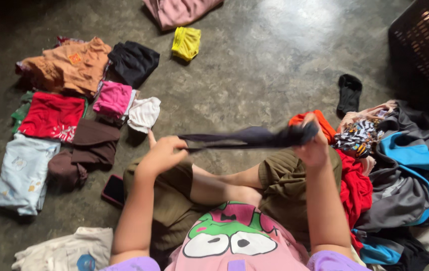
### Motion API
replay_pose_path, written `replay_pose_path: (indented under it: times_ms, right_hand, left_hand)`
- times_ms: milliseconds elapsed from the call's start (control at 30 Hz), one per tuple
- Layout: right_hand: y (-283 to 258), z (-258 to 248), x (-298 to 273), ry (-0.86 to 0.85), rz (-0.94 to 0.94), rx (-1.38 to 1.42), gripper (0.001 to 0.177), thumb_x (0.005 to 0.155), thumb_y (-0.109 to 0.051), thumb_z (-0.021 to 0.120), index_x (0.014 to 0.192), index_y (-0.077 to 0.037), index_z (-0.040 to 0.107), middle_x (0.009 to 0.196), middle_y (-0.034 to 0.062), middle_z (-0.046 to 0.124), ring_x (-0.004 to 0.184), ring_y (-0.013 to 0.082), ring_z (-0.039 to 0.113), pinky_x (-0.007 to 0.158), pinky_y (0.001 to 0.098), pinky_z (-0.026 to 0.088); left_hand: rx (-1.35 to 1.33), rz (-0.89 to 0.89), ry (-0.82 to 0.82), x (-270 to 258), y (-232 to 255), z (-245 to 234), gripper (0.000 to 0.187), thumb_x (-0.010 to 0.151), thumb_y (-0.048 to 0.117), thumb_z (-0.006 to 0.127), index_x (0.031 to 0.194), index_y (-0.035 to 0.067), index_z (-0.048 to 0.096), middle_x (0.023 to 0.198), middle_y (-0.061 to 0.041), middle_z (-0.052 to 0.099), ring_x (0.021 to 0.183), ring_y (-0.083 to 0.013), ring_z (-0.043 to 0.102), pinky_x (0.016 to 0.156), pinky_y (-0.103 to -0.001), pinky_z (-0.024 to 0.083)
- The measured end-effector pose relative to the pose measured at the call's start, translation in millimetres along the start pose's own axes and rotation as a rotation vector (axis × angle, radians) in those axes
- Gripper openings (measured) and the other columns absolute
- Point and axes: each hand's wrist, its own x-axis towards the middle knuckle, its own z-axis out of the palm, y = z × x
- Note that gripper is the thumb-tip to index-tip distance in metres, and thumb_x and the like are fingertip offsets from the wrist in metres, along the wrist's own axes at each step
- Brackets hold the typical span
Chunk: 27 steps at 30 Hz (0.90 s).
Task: The person sits on the floor and folds various pieces of clothing, including underwear and socks, by hand. They place each folded item into a neat pile on the floor next to them.
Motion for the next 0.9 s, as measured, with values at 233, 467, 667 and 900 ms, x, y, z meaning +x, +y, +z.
replay_pose_path:
  times_ms: [233, 467, 667, 900]
  right_hand:
    - [-3.7, 76.5, -10.0, -0.375, 0.368, -2.089, 0.017, 0.084, -0.038, 0.077, 0.089, -0.021, 0.079, 0.092, 0.0001, 0.067, 0.101, 0.0166, 0.062, 0.089, 0.0466, 0.037]
    - [-10.0, 92.9, 23.6, -0.069, -0.140, -2.121, 0.023, 0.083, -0.020, 0.075, 0.105, -0.016, 0.070, 0.101, 0.0038, 0.063, 0.101, 0.0246, 0.063, 0.096, 0.0514, 0.031]
    - [-37.0, 64.0, 17.7, -0.088, -0.355, -0.905, 0.020, 0.091, -0.001, 0.063, 0.111, -0.004, 0.062, 0.110, 0.0072, 0.057, 0.107, 0.0220, 0.063, 0.098, 0.0368, 0.051]
    - [-70.9, 64.1, 15.2, -0.243, 0.154, -0.399, 0.008, 0.094, -0.008, 0.062, 0.093, -0.001, 0.065, 0.088, 0.0098, 0.061, 0.095, 0.0225, 0.067, 0.088, 0.0348, 0.053]
  left_hand:
    - [0.379, 0.012, 0.419, 6.7, -2.3, -23.9, 0.015, 0.085, 0.026, 0.070, 0.094, 0.014, 0.076, 0.097, -0.002, 0.066, 0.107, -0.0219, 0.064, 0.115, -0.082, 0.000]
    - [-0.305, 0.348, 0.475, -5.0, 2.0, -38.4, 0.014, 0.087, 0.015, 0.069, 0.098, 0.007, 0.074, 0.098, -0.003, 0.074, 0.095, -0.0212, 0.072, 0.121, -0.057, 0.035]
    - [-1.067, 0.397, 0.340, -32.5, 2.1, -77.0, 0.011, 0.088, 0.013, 0.074, 0.091, 0.003, 0.074, 0.087, -0.005, 0.070, 0.078, -0.0112, 0.063, 0.080, -0.038, 0.045]
    - [0.055, 0.117, 0.402, -18.6, 26.2, -85.2, 0.015, 0.087, 0.025, 0.081, 0.093, 0.012, 0.080, 0.092, -0.006, 0.077, 0.080, -0.0240, 0.069, 0.090, -0.041, 0.045]
